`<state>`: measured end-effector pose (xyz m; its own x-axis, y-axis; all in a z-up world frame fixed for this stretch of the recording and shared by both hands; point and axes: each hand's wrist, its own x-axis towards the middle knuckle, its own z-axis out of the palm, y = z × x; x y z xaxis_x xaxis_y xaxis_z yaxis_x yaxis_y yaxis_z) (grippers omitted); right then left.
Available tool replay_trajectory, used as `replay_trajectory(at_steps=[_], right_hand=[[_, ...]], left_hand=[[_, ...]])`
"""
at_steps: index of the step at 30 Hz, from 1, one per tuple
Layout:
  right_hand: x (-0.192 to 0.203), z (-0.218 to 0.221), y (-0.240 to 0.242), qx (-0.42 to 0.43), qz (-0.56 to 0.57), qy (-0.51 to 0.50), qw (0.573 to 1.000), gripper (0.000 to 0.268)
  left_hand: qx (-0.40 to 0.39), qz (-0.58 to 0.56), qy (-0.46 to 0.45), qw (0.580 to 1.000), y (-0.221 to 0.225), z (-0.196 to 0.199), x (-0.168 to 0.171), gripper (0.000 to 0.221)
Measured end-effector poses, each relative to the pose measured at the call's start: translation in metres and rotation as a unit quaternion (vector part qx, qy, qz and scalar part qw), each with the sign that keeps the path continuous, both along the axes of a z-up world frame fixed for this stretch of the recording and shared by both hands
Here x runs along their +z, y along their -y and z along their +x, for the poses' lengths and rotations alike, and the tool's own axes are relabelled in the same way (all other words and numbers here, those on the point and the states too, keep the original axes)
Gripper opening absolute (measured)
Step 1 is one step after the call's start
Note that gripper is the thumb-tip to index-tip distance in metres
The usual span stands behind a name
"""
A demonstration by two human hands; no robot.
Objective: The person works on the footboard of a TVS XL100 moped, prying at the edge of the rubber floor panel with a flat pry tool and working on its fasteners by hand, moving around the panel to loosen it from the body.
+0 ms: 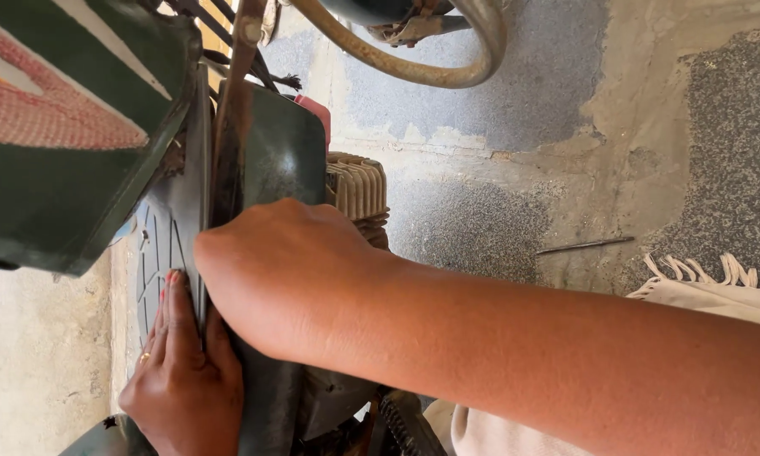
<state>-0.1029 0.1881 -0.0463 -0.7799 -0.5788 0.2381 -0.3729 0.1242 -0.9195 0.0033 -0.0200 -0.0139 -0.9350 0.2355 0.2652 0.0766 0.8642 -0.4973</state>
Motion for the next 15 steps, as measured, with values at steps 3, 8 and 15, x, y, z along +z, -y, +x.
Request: replay_trajectory(at_steps=[3, 8, 15], right_hand=[[-0.001, 0.002, 0.001, 0.008, -0.025, -0.003, 1.000, 0.012], [-0.001, 0.004, 0.000, 0.005, -0.018, -0.004, 1.000, 0.014], [-0.006, 0.007, 0.009, -0.049, -0.061, -0.032, 0.996, 0.012]], left_hand=[[0.024, 0.046, -0.016, 0.999, -0.006, 0.001, 0.000, 0.038], [0.017, 0.121, -0.030, 0.992, -0.013, -0.001, -0.004, 0.037], [0.038, 0.224, -0.047, 0.973, -0.020, -0.002, -0.008, 0.045]])
